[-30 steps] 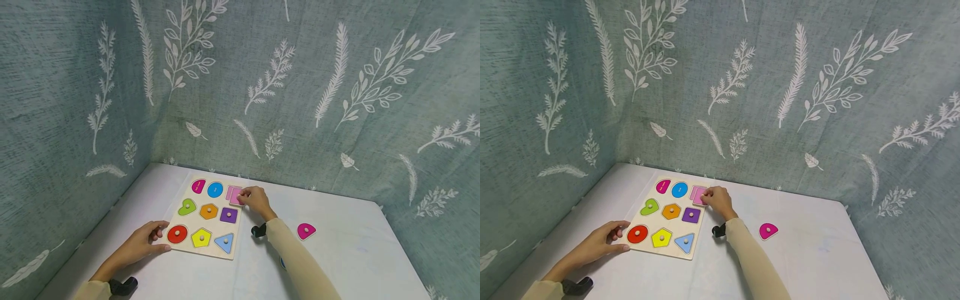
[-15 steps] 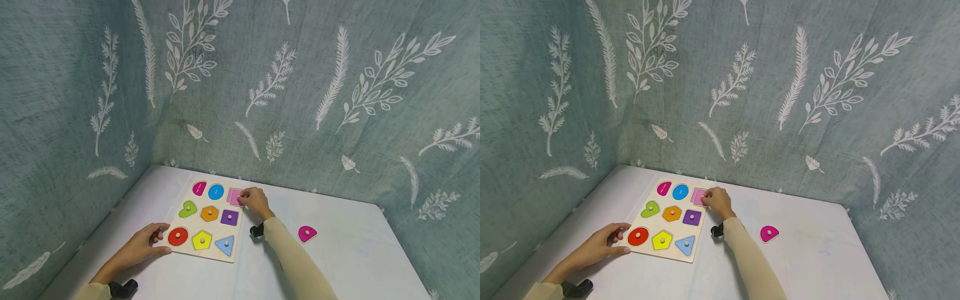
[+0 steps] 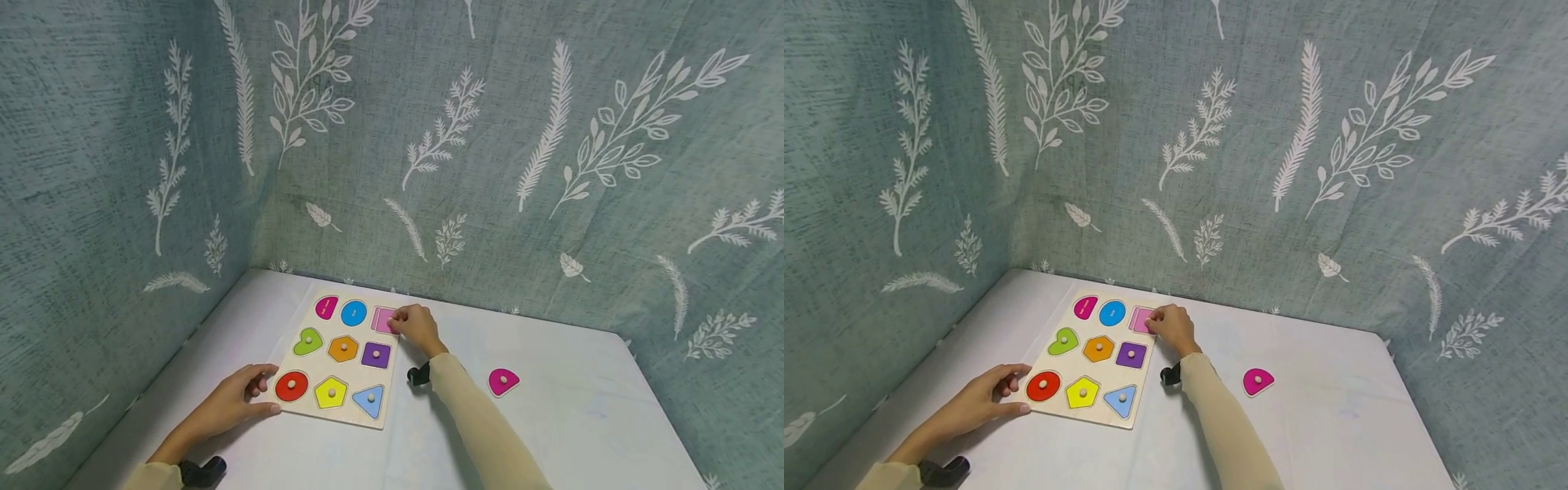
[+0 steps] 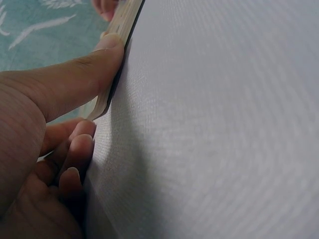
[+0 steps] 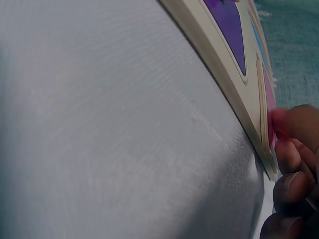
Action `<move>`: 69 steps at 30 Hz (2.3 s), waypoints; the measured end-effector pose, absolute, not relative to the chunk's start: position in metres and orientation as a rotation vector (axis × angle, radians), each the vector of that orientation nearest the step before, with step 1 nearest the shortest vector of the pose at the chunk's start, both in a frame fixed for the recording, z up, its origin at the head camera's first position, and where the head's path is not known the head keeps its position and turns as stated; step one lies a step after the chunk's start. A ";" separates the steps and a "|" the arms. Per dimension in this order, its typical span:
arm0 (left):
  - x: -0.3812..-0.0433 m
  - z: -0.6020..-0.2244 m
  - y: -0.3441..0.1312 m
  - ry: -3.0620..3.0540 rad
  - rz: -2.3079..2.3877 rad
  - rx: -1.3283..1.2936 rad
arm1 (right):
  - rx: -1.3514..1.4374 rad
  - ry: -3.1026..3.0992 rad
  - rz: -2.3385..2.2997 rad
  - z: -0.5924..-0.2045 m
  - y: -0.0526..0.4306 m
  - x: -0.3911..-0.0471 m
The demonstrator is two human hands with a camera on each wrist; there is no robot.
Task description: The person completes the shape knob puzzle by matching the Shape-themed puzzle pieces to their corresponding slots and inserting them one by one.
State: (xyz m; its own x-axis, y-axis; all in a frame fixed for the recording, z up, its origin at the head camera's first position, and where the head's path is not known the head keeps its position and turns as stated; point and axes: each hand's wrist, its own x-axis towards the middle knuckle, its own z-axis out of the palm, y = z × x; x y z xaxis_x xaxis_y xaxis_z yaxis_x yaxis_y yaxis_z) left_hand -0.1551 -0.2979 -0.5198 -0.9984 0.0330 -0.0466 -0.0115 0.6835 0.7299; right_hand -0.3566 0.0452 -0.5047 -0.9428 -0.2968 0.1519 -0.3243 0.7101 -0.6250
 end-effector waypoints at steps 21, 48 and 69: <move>-0.155 -0.520 -0.298 2.830 1.250 0.017 | 0.461 -2.909 1.012 -0.504 0.028 -0.361; -0.154 -0.519 -0.300 2.845 1.247 0.049 | 0.733 -2.739 0.890 -0.486 0.077 -0.335; -0.155 -0.517 -0.299 2.838 1.244 0.072 | 0.660 -2.755 0.882 -0.481 0.168 -0.269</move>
